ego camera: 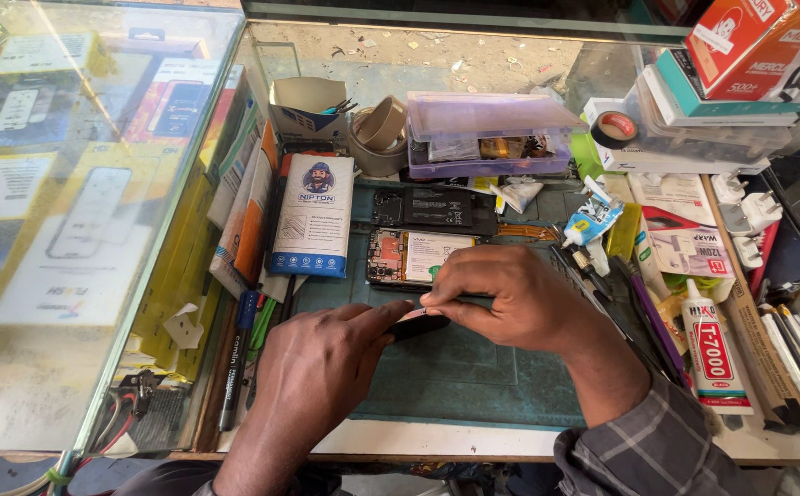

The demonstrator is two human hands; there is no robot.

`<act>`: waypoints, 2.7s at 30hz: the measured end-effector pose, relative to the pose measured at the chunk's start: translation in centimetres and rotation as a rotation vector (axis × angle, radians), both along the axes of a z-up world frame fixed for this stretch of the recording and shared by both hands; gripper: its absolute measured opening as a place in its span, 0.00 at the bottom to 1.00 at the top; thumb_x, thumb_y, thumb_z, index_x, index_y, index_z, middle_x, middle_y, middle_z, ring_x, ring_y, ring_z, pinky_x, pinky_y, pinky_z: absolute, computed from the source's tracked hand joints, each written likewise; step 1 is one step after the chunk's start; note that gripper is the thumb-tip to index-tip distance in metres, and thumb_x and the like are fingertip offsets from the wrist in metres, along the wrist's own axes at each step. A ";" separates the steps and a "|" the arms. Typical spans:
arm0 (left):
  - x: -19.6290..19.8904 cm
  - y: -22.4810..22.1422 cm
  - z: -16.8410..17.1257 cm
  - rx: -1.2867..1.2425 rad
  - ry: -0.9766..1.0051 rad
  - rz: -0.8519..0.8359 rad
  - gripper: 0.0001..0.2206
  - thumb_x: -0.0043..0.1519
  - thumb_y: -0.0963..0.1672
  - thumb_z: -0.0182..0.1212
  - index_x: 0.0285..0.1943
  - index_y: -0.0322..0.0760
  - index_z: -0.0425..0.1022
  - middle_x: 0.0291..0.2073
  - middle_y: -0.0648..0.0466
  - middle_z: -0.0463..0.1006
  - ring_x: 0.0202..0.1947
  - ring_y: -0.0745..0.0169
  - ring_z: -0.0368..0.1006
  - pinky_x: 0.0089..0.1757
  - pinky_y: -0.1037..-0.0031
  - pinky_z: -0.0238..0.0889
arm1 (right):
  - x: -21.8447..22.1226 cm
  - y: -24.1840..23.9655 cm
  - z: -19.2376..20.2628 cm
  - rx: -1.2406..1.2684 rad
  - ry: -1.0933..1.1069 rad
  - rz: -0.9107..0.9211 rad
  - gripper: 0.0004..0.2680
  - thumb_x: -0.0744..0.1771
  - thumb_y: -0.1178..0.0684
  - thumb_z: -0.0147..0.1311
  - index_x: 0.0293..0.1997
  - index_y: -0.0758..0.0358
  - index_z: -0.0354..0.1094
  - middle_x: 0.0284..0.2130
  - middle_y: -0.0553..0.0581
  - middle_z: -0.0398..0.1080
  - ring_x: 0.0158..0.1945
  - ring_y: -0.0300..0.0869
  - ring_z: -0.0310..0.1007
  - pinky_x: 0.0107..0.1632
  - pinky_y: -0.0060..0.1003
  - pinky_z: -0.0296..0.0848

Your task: The person repairs a disassembled smartphone on a cluttered workbench. They use a screwdriver to remove screws from the motherboard and a metal pry tool to disconnect ribbon cables and lift components. The person also briefly handles a white phone casing and a green cable.

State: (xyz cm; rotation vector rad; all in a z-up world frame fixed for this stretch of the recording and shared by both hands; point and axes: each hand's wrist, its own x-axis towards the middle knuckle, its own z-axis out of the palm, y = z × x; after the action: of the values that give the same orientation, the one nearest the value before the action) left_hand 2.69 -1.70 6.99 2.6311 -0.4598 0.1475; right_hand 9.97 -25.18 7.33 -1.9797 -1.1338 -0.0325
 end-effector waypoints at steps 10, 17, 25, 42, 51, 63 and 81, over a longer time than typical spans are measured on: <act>-0.1 0.1 0.2 -0.040 0.000 -0.007 0.18 0.59 0.45 0.62 0.59 0.54 0.81 0.32 0.54 0.83 0.26 0.49 0.79 0.26 0.60 0.69 | 0.6 -0.3 0.4 -0.031 -0.018 0.092 0.07 0.62 0.57 0.68 0.41 0.61 0.76 0.37 0.53 0.79 0.41 0.43 0.82 0.41 0.37 0.79; -0.2 0.2 0.2 -0.033 -0.001 -0.010 0.17 0.60 0.45 0.61 0.59 0.54 0.81 0.31 0.54 0.83 0.26 0.50 0.79 0.26 0.61 0.69 | 1.2 -0.4 -0.6 -0.069 -0.005 0.106 0.05 0.62 0.55 0.69 0.35 0.60 0.77 0.39 0.53 0.80 0.43 0.43 0.82 0.44 0.38 0.80; -0.1 -0.1 0.2 -0.032 -0.035 0.003 0.16 0.58 0.46 0.62 0.55 0.52 0.81 0.33 0.52 0.84 0.30 0.46 0.79 0.30 0.58 0.70 | 1.0 -0.1 -1.1 -0.140 0.047 0.018 0.09 0.62 0.51 0.67 0.42 0.59 0.77 0.35 0.54 0.80 0.39 0.44 0.82 0.41 0.40 0.79; -0.2 2.9 -1.7 0.321 0.333 0.244 0.13 0.64 0.55 0.59 0.55 0.65 0.79 0.38 0.59 0.85 0.37 0.55 0.84 0.41 0.64 0.76 | 1.1 -0.5 -1.3 -0.088 0.006 0.045 0.08 0.64 0.51 0.66 0.46 0.55 0.78 0.36 0.50 0.80 0.39 0.43 0.82 0.41 0.40 0.79; -0.1 4.2 -1.2 -0.207 0.126 -0.085 0.28 0.55 0.46 0.66 0.67 0.42 0.71 0.62 0.48 0.76 0.61 0.47 0.74 0.52 0.62 0.72 | 1.2 -0.9 -1.0 0.049 -0.446 -0.037 0.09 0.64 0.59 0.66 0.47 0.54 0.75 0.45 0.50 0.78 0.53 0.44 0.80 0.55 0.38 0.80; -1.2 0.2 -0.3 -0.065 0.596 0.029 0.53 0.50 0.62 0.68 0.82 0.47 0.43 0.65 0.45 0.65 0.67 0.46 0.63 0.61 0.59 0.60 | -0.7 0.5 -1.7 0.016 -0.400 0.101 0.12 0.63 0.59 0.67 0.49 0.50 0.75 0.48 0.49 0.77 0.54 0.43 0.80 0.52 0.38 0.80; -2.1 -0.1 -5.5 -1.494 0.678 -0.015 0.37 0.57 0.51 0.59 0.75 0.30 0.56 0.41 0.48 0.66 0.36 0.62 0.62 0.37 0.69 0.59 | -4.9 -12.9 3.3 -0.412 -0.344 -1.040 0.08 0.65 0.46 0.62 0.44 0.54 0.78 0.41 0.55 0.78 0.41 0.52 0.78 0.40 0.46 0.75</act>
State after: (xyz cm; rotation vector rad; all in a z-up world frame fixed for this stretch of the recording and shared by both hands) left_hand 0.56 -1.75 1.54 1.0835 -0.0311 -0.3016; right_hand 5.11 -38.03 10.62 -2.8084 -0.1743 -0.7497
